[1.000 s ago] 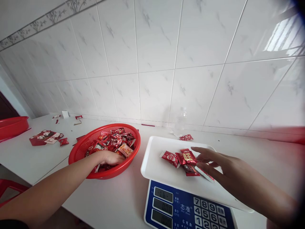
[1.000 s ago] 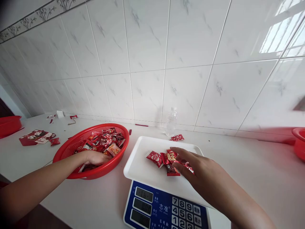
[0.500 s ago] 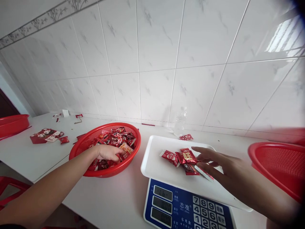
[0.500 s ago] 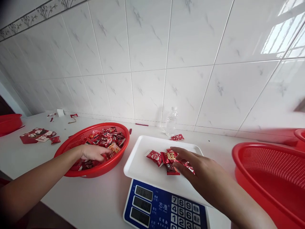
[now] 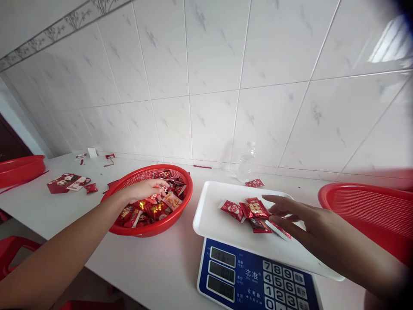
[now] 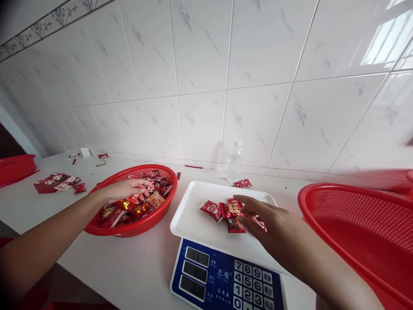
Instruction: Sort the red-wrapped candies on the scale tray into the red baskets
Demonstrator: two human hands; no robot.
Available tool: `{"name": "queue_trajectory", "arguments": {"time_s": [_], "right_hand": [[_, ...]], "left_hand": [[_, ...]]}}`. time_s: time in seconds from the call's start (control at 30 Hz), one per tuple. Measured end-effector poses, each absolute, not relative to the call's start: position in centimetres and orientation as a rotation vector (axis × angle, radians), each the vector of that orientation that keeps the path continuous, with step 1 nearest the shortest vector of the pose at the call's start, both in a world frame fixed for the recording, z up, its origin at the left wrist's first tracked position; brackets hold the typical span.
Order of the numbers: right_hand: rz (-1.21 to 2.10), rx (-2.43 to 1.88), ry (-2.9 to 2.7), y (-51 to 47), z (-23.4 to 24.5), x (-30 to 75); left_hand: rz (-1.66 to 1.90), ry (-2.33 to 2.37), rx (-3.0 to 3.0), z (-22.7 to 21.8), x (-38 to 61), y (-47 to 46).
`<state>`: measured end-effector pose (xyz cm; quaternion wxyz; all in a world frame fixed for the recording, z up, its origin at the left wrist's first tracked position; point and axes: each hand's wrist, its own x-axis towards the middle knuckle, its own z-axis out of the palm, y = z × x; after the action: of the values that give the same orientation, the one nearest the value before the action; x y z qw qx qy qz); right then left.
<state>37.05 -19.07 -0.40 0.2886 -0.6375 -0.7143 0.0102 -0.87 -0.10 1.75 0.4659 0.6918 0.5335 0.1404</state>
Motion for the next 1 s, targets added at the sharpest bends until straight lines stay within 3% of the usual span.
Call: {"name": "queue_trajectory", "arguments": {"time_s": [0.23,0.53,0.77,1.0], "right_hand": [[0.085,-1.814,-1.832,-20.3,1.2,37.2],[0.134,-1.822,-1.768,-21.3,2.8,37.3],[0.076,-1.823,-1.734,-21.7,3.2,38.4],[0.083,-1.798,-1.775,-22.0,3.4,38.3]], "left_hand": [[0.522,1.076,1.749,2.0,7.8,-3.0],[0.453,0.751,2.09,-0.3,20.6,-6.3],[0.171,0.685,2.487,-2.6,23.3,-7.7],[-0.181,0.386,2.669,-0.9,23.8,-6.7]]}}
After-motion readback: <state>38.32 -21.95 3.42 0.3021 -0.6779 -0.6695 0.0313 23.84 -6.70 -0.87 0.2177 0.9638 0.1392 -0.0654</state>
